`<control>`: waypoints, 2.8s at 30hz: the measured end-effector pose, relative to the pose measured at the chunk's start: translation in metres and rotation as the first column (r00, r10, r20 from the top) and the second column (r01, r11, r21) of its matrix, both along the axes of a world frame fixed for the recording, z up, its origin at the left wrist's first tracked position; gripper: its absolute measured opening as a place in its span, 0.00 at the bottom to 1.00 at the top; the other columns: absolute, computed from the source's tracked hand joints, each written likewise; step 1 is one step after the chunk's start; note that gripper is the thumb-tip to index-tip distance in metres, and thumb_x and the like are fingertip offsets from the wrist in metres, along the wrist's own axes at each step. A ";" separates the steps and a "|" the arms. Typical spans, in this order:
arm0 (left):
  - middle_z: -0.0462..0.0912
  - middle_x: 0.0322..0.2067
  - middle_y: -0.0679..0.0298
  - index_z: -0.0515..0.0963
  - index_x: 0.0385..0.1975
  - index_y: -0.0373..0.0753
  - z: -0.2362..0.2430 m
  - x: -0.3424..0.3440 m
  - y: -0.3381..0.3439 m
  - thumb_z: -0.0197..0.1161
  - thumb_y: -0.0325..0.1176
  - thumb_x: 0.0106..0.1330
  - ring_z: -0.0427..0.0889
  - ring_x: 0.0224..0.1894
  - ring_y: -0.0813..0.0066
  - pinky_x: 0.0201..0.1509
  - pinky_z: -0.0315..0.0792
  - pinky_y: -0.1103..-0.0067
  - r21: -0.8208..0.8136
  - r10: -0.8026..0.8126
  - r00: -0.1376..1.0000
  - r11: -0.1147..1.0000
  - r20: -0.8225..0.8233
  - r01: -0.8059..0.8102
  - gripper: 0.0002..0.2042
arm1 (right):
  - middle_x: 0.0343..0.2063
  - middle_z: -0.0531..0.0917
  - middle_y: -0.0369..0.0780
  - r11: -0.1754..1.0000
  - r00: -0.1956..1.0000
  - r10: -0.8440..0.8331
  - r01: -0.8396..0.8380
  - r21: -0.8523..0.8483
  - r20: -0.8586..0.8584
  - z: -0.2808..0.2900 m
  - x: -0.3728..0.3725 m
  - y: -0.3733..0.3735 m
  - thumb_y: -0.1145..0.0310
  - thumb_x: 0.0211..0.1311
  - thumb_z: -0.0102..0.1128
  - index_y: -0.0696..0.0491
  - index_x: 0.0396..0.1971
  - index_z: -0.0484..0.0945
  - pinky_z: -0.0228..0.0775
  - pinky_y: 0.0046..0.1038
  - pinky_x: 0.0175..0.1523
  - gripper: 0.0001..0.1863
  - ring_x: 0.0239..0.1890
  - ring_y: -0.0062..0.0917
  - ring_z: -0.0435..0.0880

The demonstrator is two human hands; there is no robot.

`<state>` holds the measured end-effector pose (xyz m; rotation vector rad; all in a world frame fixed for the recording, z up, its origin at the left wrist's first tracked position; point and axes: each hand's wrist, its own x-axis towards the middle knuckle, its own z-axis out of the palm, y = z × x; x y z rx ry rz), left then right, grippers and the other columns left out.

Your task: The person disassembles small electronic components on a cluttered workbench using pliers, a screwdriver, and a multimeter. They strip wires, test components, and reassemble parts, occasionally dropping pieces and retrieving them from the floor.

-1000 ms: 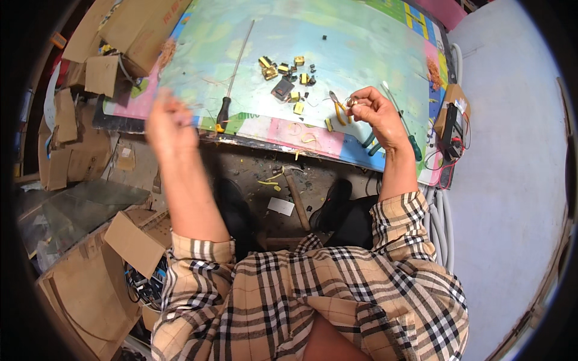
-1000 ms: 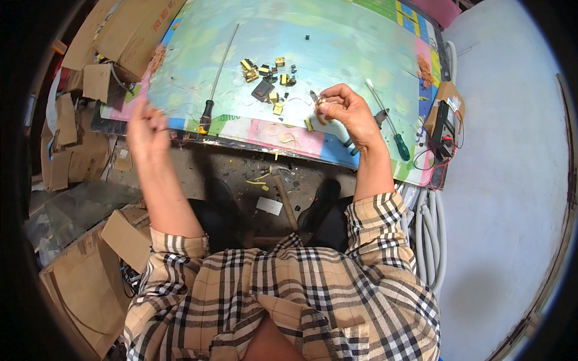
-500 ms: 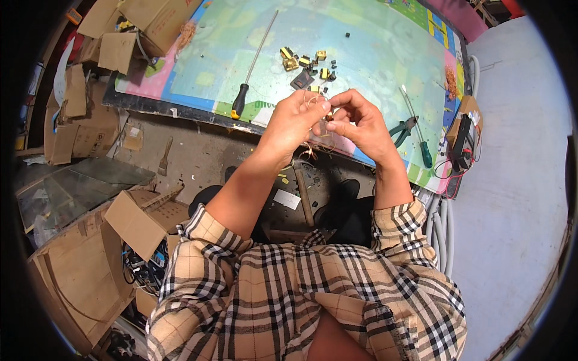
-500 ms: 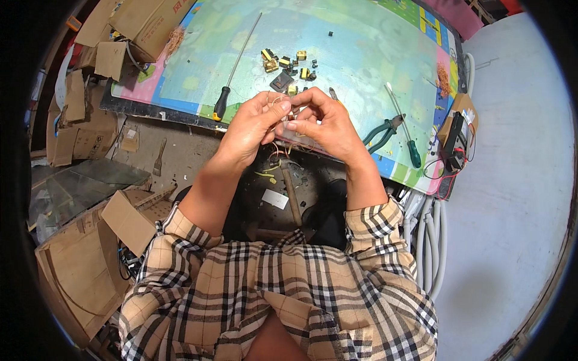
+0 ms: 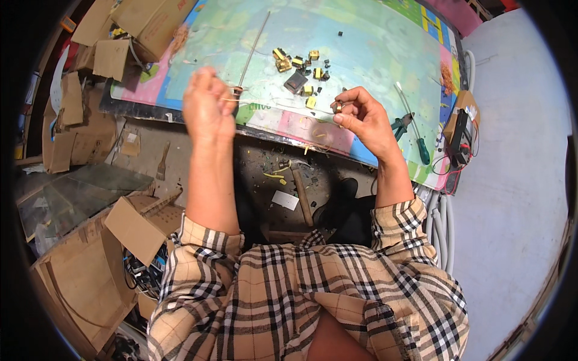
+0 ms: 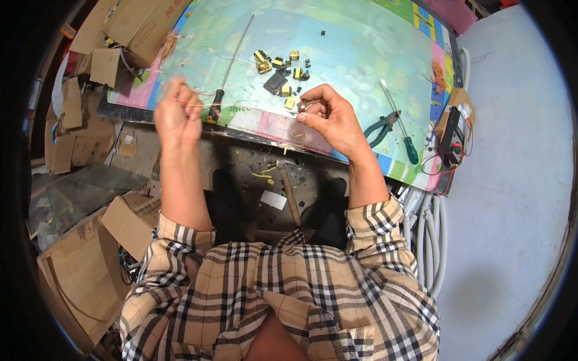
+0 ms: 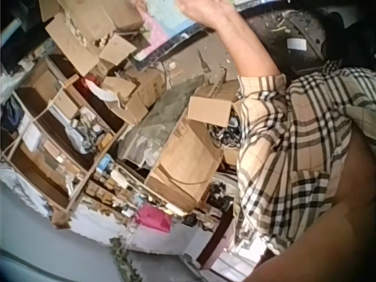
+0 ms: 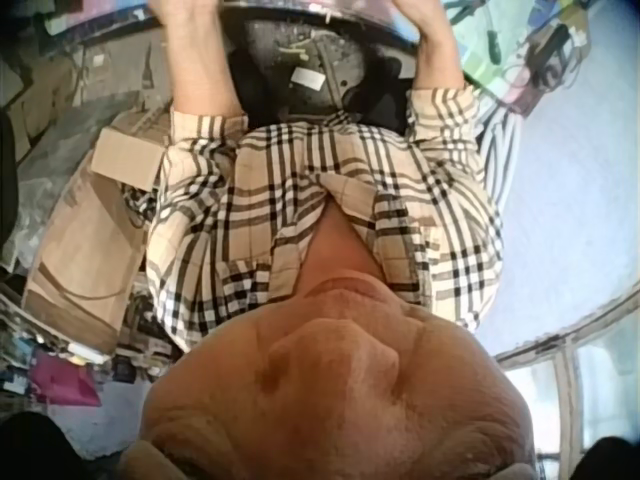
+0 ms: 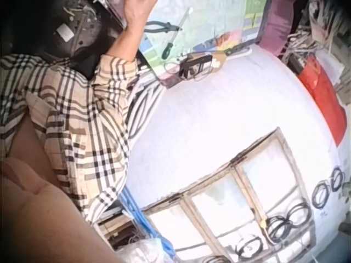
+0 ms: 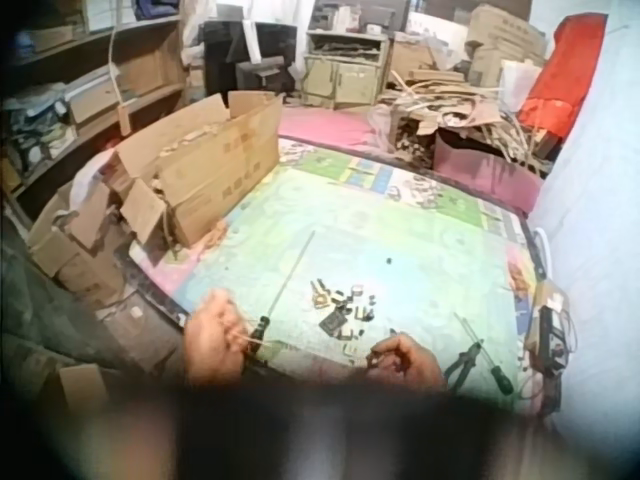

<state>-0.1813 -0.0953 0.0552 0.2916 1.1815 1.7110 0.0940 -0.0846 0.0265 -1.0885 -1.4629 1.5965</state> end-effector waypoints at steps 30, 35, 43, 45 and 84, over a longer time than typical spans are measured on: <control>0.80 0.31 0.64 0.72 0.33 0.37 -0.017 0.066 -0.029 0.56 0.42 0.70 0.65 0.20 0.91 0.17 0.52 0.91 -0.164 -0.621 0.775 0.782 -0.121 0.601 0.13 | 0.30 0.79 0.32 0.995 0.998 0.053 -0.056 0.083 0.042 0.001 -0.018 -0.016 0.80 0.51 0.68 0.57 0.41 0.75 0.67 0.17 0.37 0.17 0.30 0.12 0.76; 0.72 0.20 0.70 0.73 0.32 0.37 -0.017 0.068 -0.031 0.57 0.45 0.70 0.63 0.18 0.91 0.16 0.51 0.90 -0.208 -0.705 0.692 0.708 -0.155 0.675 0.15 | 0.30 0.79 0.33 0.990 0.994 0.088 -0.095 0.105 0.071 -0.001 -0.022 -0.015 0.79 0.50 0.68 0.58 0.40 0.75 0.68 0.18 0.37 0.17 0.30 0.12 0.77; 0.65 0.16 0.71 0.66 0.25 0.43 -0.014 0.056 -0.023 0.45 0.44 0.76 0.56 0.14 0.86 0.15 0.49 0.87 -0.002 -0.562 0.810 0.821 0.167 0.571 0.16 | 0.26 0.77 0.30 0.999 0.999 0.035 -0.035 0.018 -0.021 -0.002 -0.019 -0.014 0.80 0.53 0.66 0.57 0.41 0.73 0.66 0.16 0.37 0.16 0.28 0.10 0.73; 0.56 0.15 0.74 0.61 0.23 0.47 -0.010 0.044 -0.018 0.45 0.46 0.75 0.51 0.14 0.86 0.15 0.47 0.86 -0.034 -0.533 0.840 0.842 0.097 0.538 0.18 | 0.25 0.76 0.29 1.000 0.999 0.023 -0.024 -0.015 -0.027 -0.005 -0.012 -0.009 0.81 0.53 0.66 0.57 0.42 0.73 0.65 0.16 0.37 0.16 0.27 0.09 0.72; 0.73 0.25 0.74 0.77 0.43 0.35 -0.029 0.061 -0.024 0.57 0.38 0.70 0.65 0.23 0.90 0.24 0.57 0.87 -0.246 -0.739 0.545 0.657 -0.396 0.713 0.13 | 0.27 0.77 0.31 0.995 0.995 0.095 -0.096 -0.023 -0.041 0.003 -0.019 -0.011 0.81 0.54 0.66 0.58 0.43 0.73 0.68 0.15 0.35 0.17 0.28 0.09 0.75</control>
